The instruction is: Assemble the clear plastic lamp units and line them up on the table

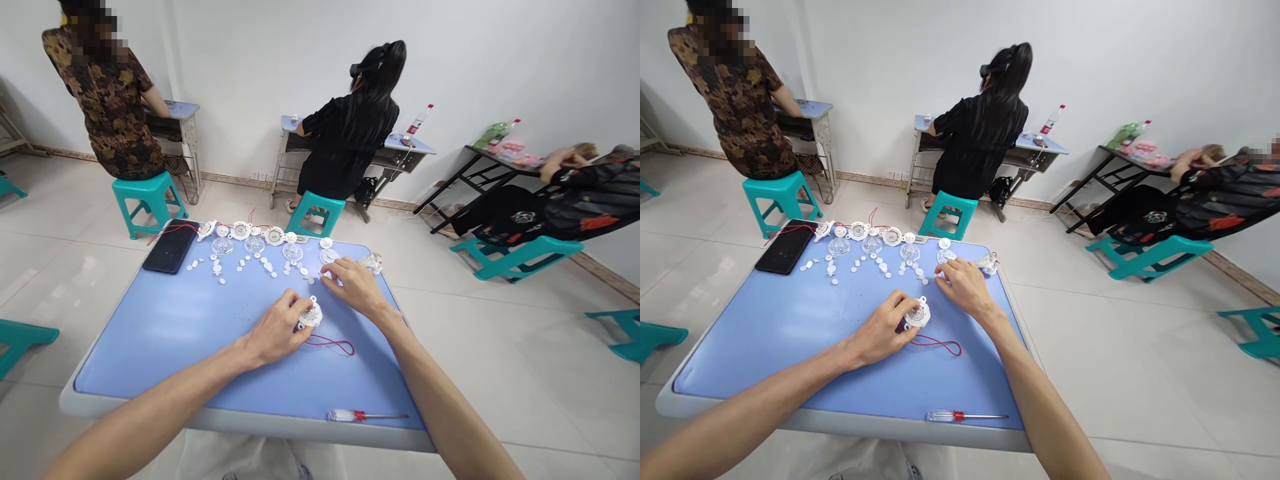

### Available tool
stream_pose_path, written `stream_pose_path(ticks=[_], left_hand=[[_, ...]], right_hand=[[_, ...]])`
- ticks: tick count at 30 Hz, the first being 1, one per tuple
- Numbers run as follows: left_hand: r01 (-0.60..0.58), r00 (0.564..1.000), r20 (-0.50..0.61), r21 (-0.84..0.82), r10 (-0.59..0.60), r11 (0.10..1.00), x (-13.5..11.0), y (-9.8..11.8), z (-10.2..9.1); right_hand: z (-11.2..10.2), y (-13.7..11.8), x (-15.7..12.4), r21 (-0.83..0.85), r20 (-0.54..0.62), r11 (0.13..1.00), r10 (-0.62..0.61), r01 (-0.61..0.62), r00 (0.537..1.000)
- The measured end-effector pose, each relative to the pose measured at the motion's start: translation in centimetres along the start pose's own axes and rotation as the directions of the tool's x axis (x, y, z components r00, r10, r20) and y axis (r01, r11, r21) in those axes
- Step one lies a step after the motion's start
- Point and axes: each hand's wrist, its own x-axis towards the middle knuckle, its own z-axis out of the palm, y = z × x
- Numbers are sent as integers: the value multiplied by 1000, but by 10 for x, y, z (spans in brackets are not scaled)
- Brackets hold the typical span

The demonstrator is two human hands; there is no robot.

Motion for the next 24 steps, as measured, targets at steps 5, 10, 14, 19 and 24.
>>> stream_pose_path(ticks=[5,10,14,19,24], left_hand=[[-5,1000,-7,4,5,1000,0,0,0],[-6,1000,-9,6,6,1000,0,0,0],[-7,1000,-8,8,7,1000,0,0,0],[-7,1000,-12,5,7,1000,0,0,0],[-8,1000,-14,4,8,1000,-1,0,0]], right_hand=[[2,2,-2,-54,-10,997,-63,62,998],[6,7,-2,-102,-83,988,-121,113,989],[7,10,-1,-120,-110,982,-162,149,981],[2,10,1,-127,-86,974,-201,189,976],[-3,10,4,-142,-27,966,-221,215,975]])
